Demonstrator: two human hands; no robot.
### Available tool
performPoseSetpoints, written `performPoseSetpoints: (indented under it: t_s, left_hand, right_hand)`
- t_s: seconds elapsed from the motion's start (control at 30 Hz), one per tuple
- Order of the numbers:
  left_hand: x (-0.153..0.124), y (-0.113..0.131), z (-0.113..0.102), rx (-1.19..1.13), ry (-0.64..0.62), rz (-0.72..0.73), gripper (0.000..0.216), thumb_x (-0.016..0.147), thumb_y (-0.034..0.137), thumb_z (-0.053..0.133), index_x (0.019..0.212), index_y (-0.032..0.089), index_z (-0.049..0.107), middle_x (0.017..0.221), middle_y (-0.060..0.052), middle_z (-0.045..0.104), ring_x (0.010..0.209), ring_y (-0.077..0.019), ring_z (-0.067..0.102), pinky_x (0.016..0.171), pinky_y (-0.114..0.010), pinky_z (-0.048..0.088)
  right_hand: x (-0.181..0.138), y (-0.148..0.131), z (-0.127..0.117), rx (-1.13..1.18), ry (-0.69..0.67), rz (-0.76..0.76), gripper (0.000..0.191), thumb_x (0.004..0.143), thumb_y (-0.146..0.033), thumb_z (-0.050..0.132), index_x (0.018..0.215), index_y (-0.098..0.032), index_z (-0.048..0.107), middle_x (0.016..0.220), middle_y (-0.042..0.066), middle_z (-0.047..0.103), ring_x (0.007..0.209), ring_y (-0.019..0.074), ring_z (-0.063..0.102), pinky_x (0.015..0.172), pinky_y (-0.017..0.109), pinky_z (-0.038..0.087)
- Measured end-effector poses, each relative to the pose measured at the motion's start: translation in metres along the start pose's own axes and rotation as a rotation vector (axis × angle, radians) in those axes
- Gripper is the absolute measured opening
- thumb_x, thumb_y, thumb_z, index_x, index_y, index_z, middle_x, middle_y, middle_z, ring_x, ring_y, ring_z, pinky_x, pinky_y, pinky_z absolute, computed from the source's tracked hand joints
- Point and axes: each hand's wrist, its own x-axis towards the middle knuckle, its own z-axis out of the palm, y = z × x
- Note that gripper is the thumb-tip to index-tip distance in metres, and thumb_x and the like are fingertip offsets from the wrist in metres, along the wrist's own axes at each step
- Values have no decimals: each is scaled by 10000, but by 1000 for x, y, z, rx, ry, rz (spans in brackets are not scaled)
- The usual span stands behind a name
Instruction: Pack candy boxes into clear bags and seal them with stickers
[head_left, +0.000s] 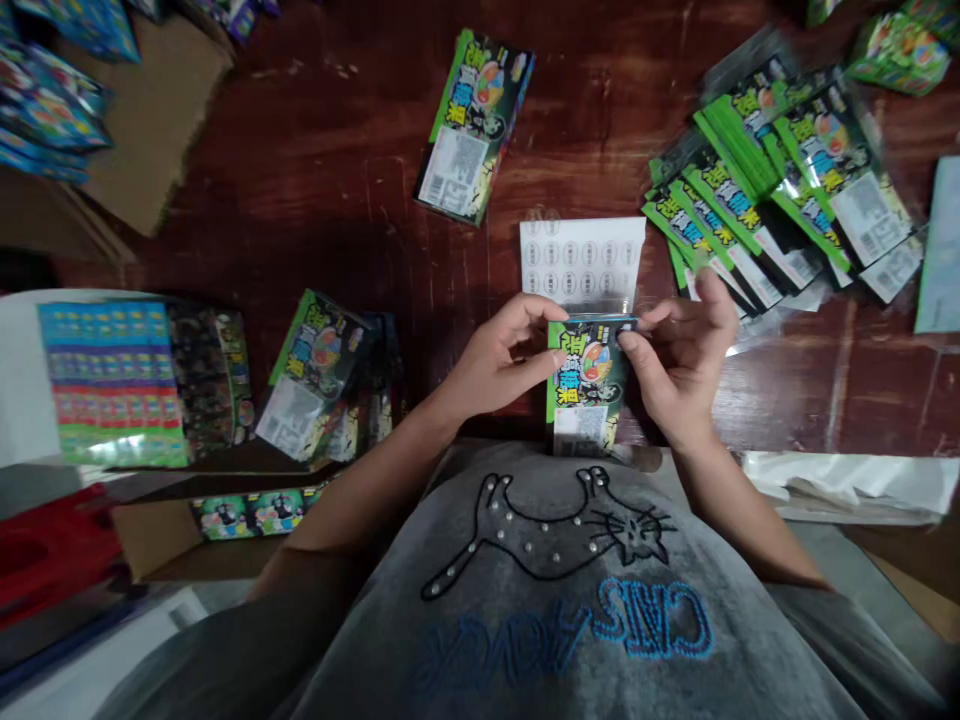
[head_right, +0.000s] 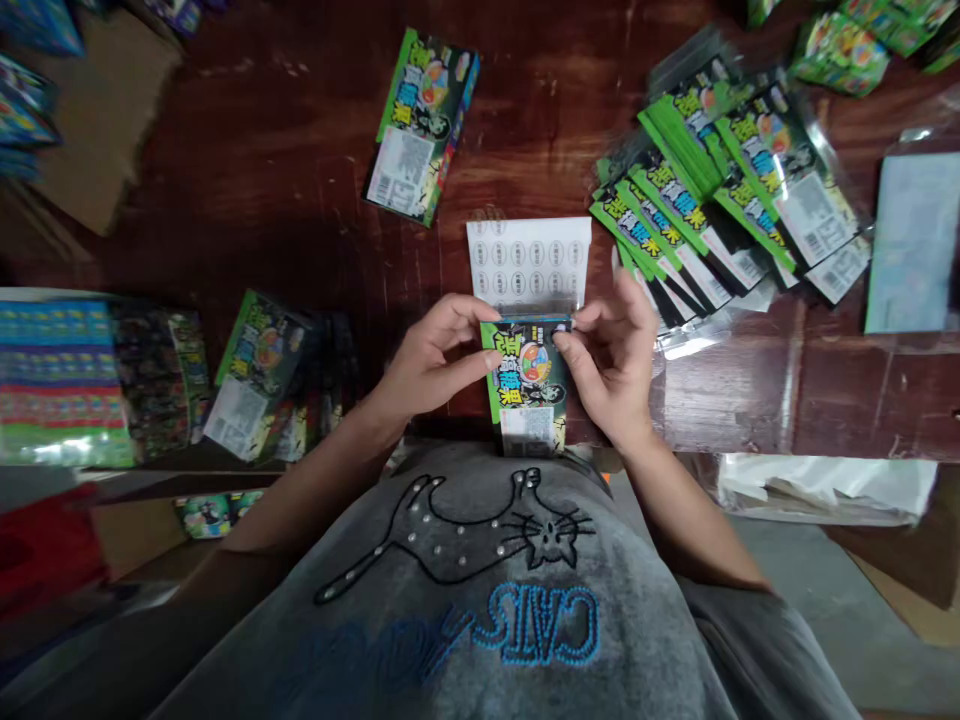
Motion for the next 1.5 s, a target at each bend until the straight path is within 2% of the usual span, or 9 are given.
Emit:
performPoseSetpoints:
  t_s: [0.2, 0.3, 0.4, 0.57, 0.73, 0.83, 0.97, 1.33, 1.5]
  left_hand:
    - [2, 0, 0, 14, -36, 39, 228, 970, 297, 714, 1169, 221, 631, 1094, -31, 727, 954, -146, 709, 870, -271, 601]
    - [1, 0, 0, 31, -8, 29, 202, 974, 288, 696, 1156, 226, 634, 1093, -33, 747, 973, -157, 721, 873, -284, 608]
    - [0, -2, 1, 45, 20, 29, 186, 968, 268, 689, 1144, 232, 640, 1074, -30, 753, 954, -158, 726, 842, -285, 608]
    - [0, -3, 2, 56, -1, 59, 165, 998, 279, 680, 1157, 237, 661, 1082, -27, 751, 973, -155, 727, 876, -293, 606]
    - [3, 2, 2, 129, 51, 128, 137, 1044, 363, 677, 1101, 241, 702, 1427, -91, 679, 1274, -229, 687, 1041, -398, 589]
    - [3, 3, 3, 135, 47, 120, 173, 1050, 408, 676, 1117, 253, 714, 1494, -95, 631, 1279, -243, 693, 1026, -423, 605]
    - [3, 2, 4, 168, 58, 113, 221, 1050, 449, 670, 1114, 245, 724, 1447, -106, 646, 1270, -248, 692, 1037, -434, 606]
    - [2, 2, 9, 104, 76, 129, 139, 1050, 366, 676, 1082, 232, 687, 1294, -74, 718, 1207, -219, 714, 1051, -406, 592]
    - [4, 0, 16, -12, 119, 114, 347, 1024, 339, 696, 1338, 252, 576, 1127, -44, 771, 1081, -201, 760, 978, -366, 620]
  right_hand:
    - [7, 6, -4, 99, -202, 24, 809, 1011, -460, 700, 1694, -472, 269, 1284, 32, 712, 1092, 227, 738, 989, 475, 671]
    - [3, 2, -3, 2, -9, -32, 809, 971, -453, 756, 1647, -495, 313, 1377, 45, 644, 1146, 249, 717, 1004, 505, 658]
    - [-4, -2, 2, -96, 160, -87, 706, 959, -425, 775, 1565, -475, 417, 1205, 46, 647, 1056, 245, 692, 961, 490, 659]
    - [-8, -5, 8, -72, 86, -44, 740, 1012, -362, 703, 1643, -459, 328, 1149, 46, 688, 1024, 230, 698, 941, 441, 654]
    - [-1, -5, 4, -37, -23, -39, 756, 1023, -456, 673, 1674, -419, 291, 1100, 37, 726, 1092, 247, 717, 1062, 517, 620]
    - [-4, -6, 2, -83, 63, -34, 735, 1006, -498, 677, 1644, -432, 317, 1246, 68, 674, 1164, 265, 689, 1070, 540, 606]
    - [-13, -5, 5, -109, 237, -70, 648, 969, -381, 741, 1541, -431, 441, 1091, 28, 620, 980, 211, 649, 965, 456, 620]
    - [-5, 0, -1, -32, 19, -116, 697, 1039, -410, 648, 1653, -479, 327, 1078, 14, 645, 920, 180, 640, 857, 373, 629]
    - [7, 4, -18, -68, -106, -111, 820, 992, -566, 682, 1687, -469, 257, 1288, 46, 657, 1062, 225, 683, 966, 464, 640]
